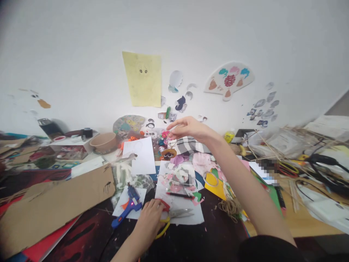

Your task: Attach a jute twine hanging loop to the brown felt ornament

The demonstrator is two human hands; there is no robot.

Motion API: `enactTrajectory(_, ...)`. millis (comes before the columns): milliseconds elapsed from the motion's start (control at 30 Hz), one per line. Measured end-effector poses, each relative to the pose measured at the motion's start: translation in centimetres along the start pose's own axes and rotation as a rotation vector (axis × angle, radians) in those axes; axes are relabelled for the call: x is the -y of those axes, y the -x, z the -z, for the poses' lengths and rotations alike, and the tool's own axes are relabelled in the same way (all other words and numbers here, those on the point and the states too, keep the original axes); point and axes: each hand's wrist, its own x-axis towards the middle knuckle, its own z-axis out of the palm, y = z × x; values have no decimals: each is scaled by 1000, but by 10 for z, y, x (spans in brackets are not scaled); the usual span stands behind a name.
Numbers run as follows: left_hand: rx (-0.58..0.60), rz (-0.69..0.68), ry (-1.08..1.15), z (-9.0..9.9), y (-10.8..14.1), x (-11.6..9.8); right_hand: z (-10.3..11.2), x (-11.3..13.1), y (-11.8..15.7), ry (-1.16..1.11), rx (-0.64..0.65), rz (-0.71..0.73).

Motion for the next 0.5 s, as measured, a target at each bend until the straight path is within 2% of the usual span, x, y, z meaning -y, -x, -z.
enactTrajectory(67, -105, -12, 24, 22, -9, -1, -5, 4, 2, -15, 30, 10)
enactTrajectory(100, -202, -10, 53, 38, -17, -4, -7, 6, 2, -23, 49, 20)
enactTrajectory(133, -427, -25, 194, 54, -26, -7, -9, 7, 2, -29, 65, 33)
enactTrajectory(167, -595, -73, 352, 71, -37, -12, -12, 8, 2, -32, 80, 47)
enactTrajectory(200, -676, -140, 519, 87, -48, -18, -14, 8, 2, -30, 94, 63)
enactTrajectory(233, -655, -210, 695, 101, -59, -24, -17, 9, 3, -25, 103, 80)
enactTrajectory(300, -484, -304, 1088, 121, -74, -35, -20, 9, 4, -8, 102, 126)
enactTrajectory(367, -390, -306, 1167, 129, -80, -41, -19, 9, 8, 3, 78, 191)
enactTrajectory(500, -207, -317, 1181, 131, -73, -37, -10, 0, 18, -17, 38, 368)
